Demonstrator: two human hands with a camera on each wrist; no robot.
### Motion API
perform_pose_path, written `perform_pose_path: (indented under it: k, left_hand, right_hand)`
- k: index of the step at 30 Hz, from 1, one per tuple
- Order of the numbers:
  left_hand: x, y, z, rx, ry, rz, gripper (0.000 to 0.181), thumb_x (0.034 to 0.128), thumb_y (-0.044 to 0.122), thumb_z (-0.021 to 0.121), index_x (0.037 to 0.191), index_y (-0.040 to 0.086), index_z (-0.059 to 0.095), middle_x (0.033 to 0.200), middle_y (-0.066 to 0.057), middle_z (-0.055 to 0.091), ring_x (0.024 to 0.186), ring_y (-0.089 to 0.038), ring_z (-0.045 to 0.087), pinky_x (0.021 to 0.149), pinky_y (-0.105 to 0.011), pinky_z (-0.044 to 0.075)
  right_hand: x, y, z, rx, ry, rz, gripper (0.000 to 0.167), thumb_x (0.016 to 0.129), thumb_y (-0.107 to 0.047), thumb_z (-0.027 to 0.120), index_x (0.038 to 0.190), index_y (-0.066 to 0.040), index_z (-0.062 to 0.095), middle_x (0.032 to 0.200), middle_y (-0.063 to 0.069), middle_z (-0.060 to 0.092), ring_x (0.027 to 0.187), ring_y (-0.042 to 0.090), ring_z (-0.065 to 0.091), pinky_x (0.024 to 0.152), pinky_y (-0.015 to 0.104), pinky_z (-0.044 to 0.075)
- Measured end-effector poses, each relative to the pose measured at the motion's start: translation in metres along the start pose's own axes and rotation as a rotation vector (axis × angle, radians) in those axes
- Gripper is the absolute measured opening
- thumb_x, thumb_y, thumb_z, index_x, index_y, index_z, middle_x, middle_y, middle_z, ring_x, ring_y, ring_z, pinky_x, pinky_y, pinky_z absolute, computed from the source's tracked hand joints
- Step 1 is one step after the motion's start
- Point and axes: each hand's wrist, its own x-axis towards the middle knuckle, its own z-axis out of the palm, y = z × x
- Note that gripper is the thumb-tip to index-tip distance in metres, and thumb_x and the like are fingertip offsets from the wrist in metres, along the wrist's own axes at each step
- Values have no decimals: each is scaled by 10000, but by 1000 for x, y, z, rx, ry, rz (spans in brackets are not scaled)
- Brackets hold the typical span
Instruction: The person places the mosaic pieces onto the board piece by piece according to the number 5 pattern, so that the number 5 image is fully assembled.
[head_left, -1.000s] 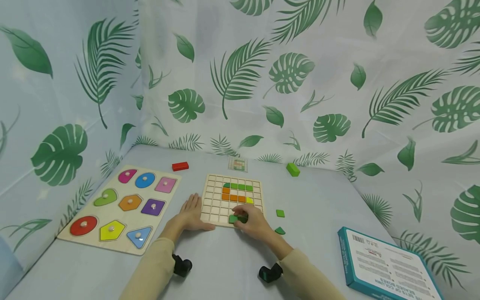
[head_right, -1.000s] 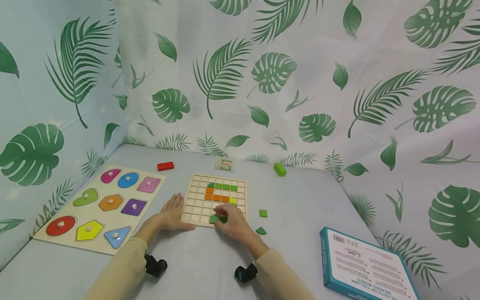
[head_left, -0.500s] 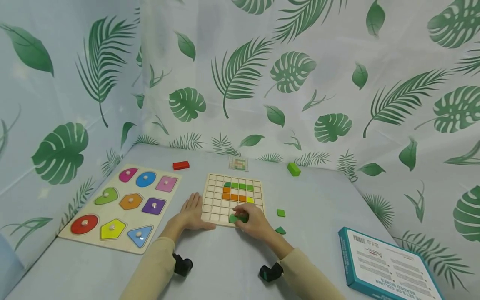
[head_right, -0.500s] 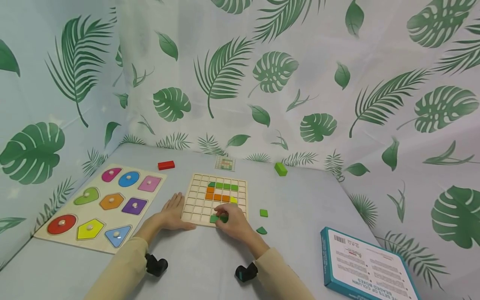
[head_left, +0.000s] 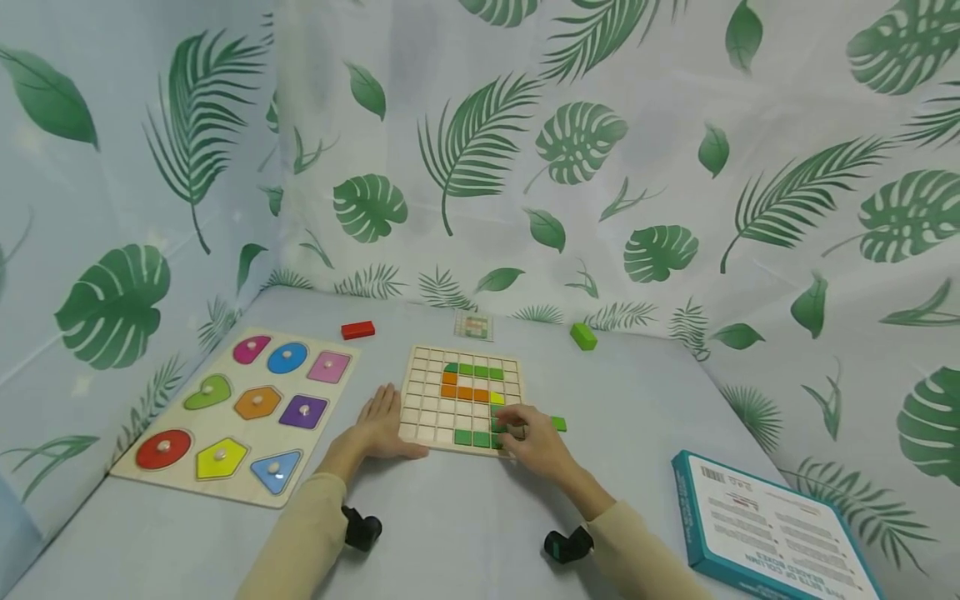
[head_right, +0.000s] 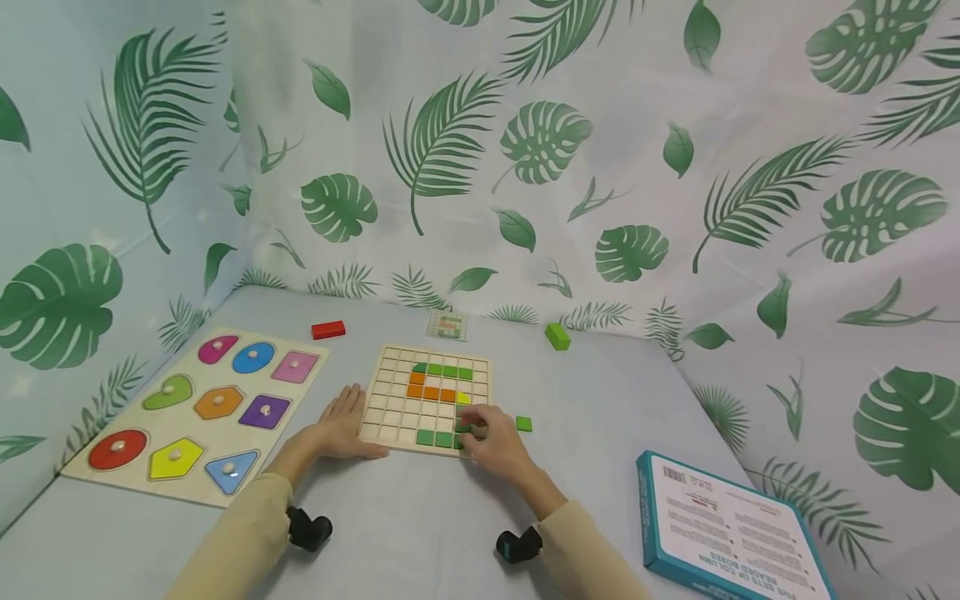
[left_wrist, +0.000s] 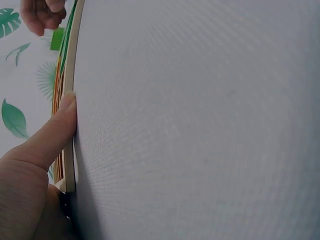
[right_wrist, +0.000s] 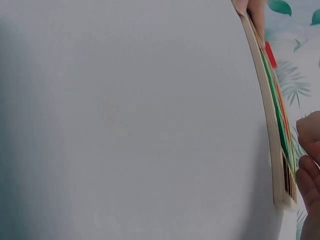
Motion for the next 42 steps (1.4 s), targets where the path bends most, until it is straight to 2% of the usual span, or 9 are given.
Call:
perform_pose_path:
  k: [7,10,15,21,25,29,36,42]
  left_hand:
    - [-2,-3,1,-15,23,16,1143,761,492,726,1444,-143,65,1526,-293,-23,1412,-383,-54,1135,-469,-7]
    - [-2,-3,1,-17,22,14,1142,761,484,729,1444,-143,62,1526,-293,-24,1412,-385,-49,1136,-468,-3]
    - [-2,-3,1,8,7,6,1113,788,447,711,1450,-129,27,1529,-282,-51,1412,-373,-72,1137,-447,-23]
    - [1,-5,3,-3,29,28,1109,774,423,732,1441,-149,56,1521,-305,-17,1409,-395,-45,1135,-464,-9]
    - [5,-9,7,12,32,29,1136,770,469,717,1446,-136,33,1526,-291,-39,1411,-381,-67,1135,-459,-23]
    - [8,-12,9,15,41,39,1155,762,497,712,1444,-140,32,1524,-295,-40,1409,-388,-65,1133,-472,-14]
    - [3,-7,5,9,29,40,1137,772,475,713,1444,-142,34,1523,-298,-40,1409,-386,-72,1133,-466,-26]
    - [1,-3,1,10,25,37,1117,778,462,713,1439,-152,54,1518,-311,-18,1406,-406,-41,1133,-482,3]
  right_hand:
    - [-6,9,-11,-17,32,-48,279,793,41,680,1066,-3,643,935,71,671,854,203,632,745,370,533]
    - [-10,12,-15,-9,36,-38,280,785,49,690,1058,5,643,948,78,675,859,217,639,750,372,535]
    - [-17,17,-24,-5,9,28,300,771,57,698,1058,-3,639,974,63,670,901,221,633,793,377,527]
    - [-27,24,-37,-63,-25,133,338,768,38,703,1085,-60,639,1010,12,659,955,184,614,835,363,514]
    - [-33,28,-46,-77,-41,135,365,759,66,682,1097,-62,633,1033,18,656,979,200,611,855,390,504]
    - [-39,33,-54,-72,-90,104,386,745,98,653,1110,-27,624,1046,50,654,961,227,600,844,399,503]
    - [-42,39,-67,-82,-219,113,460,711,100,602,1147,-48,614,1056,21,625,911,180,550,774,308,499]
    - [-41,42,-71,-98,-252,119,417,742,130,617,1117,-52,627,1001,19,616,879,183,553,746,300,510]
